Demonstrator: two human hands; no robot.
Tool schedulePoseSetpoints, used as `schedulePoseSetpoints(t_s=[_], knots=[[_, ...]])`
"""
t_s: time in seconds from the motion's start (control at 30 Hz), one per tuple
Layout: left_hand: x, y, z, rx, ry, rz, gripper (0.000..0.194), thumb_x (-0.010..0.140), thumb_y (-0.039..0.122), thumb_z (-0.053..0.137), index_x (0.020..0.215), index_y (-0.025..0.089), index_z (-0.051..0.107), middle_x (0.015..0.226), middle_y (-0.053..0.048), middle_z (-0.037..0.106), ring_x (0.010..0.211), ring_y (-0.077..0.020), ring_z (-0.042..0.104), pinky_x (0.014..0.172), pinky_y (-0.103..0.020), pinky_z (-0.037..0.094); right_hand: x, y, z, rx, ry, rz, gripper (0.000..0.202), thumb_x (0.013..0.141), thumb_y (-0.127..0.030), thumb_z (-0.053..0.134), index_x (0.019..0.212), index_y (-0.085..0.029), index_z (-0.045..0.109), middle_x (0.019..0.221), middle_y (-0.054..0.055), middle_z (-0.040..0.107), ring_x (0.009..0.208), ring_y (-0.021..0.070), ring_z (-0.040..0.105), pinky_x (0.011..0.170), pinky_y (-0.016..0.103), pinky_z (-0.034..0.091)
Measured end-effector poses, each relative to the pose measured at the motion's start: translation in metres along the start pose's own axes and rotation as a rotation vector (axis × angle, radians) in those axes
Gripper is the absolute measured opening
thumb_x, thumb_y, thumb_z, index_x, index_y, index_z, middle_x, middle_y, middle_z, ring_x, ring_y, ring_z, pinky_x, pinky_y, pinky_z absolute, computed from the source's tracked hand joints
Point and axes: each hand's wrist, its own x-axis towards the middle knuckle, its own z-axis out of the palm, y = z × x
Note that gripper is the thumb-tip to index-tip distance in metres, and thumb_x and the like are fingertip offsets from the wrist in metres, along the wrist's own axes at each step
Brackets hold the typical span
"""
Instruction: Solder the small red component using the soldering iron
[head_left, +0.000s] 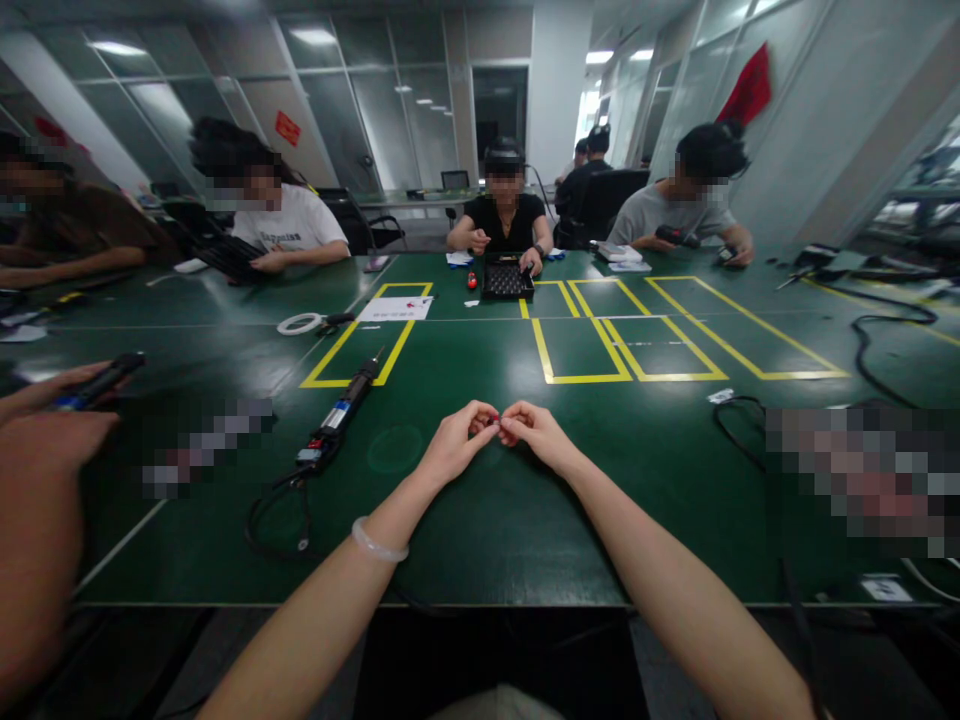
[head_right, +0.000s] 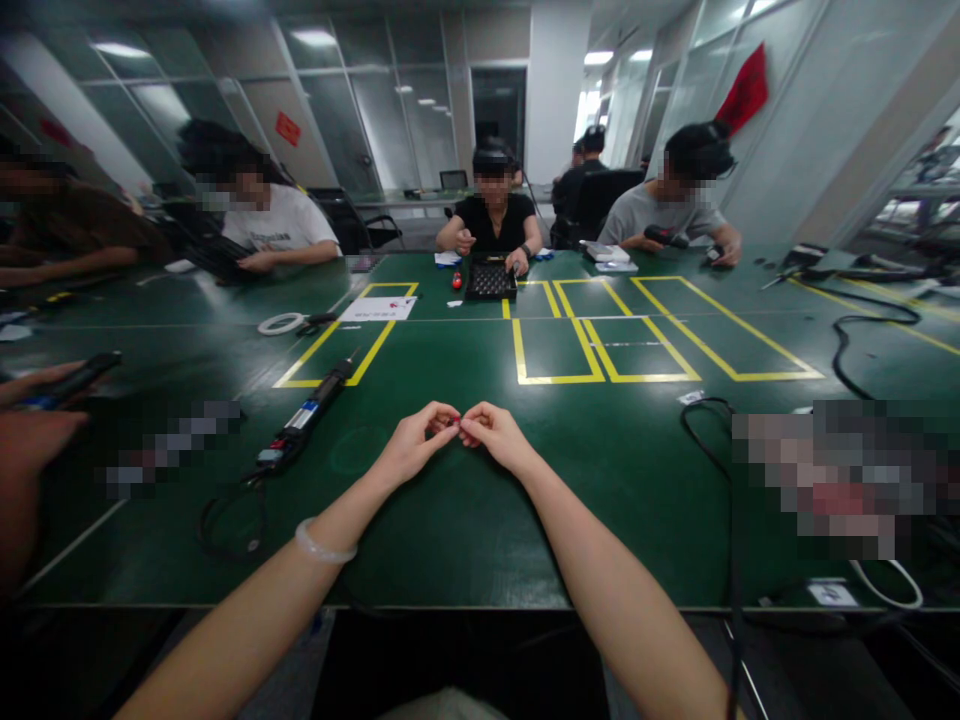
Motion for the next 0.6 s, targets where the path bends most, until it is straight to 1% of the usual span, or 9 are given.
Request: schedulePoseSetpoints(t_s=[0.07,0.2,0.3,0.4,0.6], knots=[[-0.0002,0.0009,0.0003,-0.002,-0.001,0.018,0.026,0.086,0.034,0.057,0.108,0.02,0.058,0.094,-0.003,0.065,0.086,-0.0153,0.061,0.078,-0.028,0.047,0.0001,0.0001,-0.0011,-0.006,0.007,0.008,0.037,0.076,-0.051,0.068,0.082,-0.016,0.058,0.067,0.001,0.065,0.058,0.0113,0.06,0.059,0.025,0.048],[-0.0004,0.0012,-0.0002,-0.01,-0.006,0.014,0.02,0.088,0.033,0.054,0.102,0.02,0.059,0.093,-0.003,0.065,0.087,-0.0157,0.062,0.079,-0.028,0.048,0.0001,0.0,-0.0008,0.002,0.015,0.02,0.037,0.078,-0.051,0.066,0.083,-0.016,0.057,0.066,0.0,0.064,0.057,0.0107,0.059,0.057,0.024,0.047],[-0.0002,-0.0002,-0.0011,-0.017,0.008,-0.004,0.02,0.088,0.033,0.055,0.101,0.019,0.059,0.094,-0.004,0.066,0.086,-0.0159,0.062,0.079,-0.029,0.048,0.0001,-0.0001,0.0011,0.042,0.021,-0.001,0.037,0.073,-0.047,0.072,0.09,-0.018,0.056,0.069,-0.001,0.064,0.058,0.0109,0.059,0.056,0.024,0.048],[0.0002,-0.0009,-0.0019,-0.034,0.016,-0.016,0.021,0.087,0.035,0.055,0.1,0.019,0.059,0.094,-0.004,0.067,0.086,-0.016,0.063,0.079,-0.029,0.048,0.0,-0.0004,0.0023,0.048,0.018,-0.033,0.039,0.068,-0.043,0.077,0.09,-0.019,0.056,0.073,-0.001,0.064,0.06,0.0108,0.059,0.058,0.024,0.048],[-0.0001,0.0005,-0.0029,-0.052,-0.001,-0.027,0.021,0.087,0.034,0.055,0.1,0.019,0.06,0.094,-0.004,0.066,0.086,-0.0157,0.062,0.078,-0.028,0.048,0.0001,0.0001,0.0011,-0.016,0.01,-0.077,0.033,0.071,-0.039,0.075,0.089,-0.019,0.056,0.075,-0.001,0.063,0.062,0.011,0.057,0.06,0.025,0.047]])
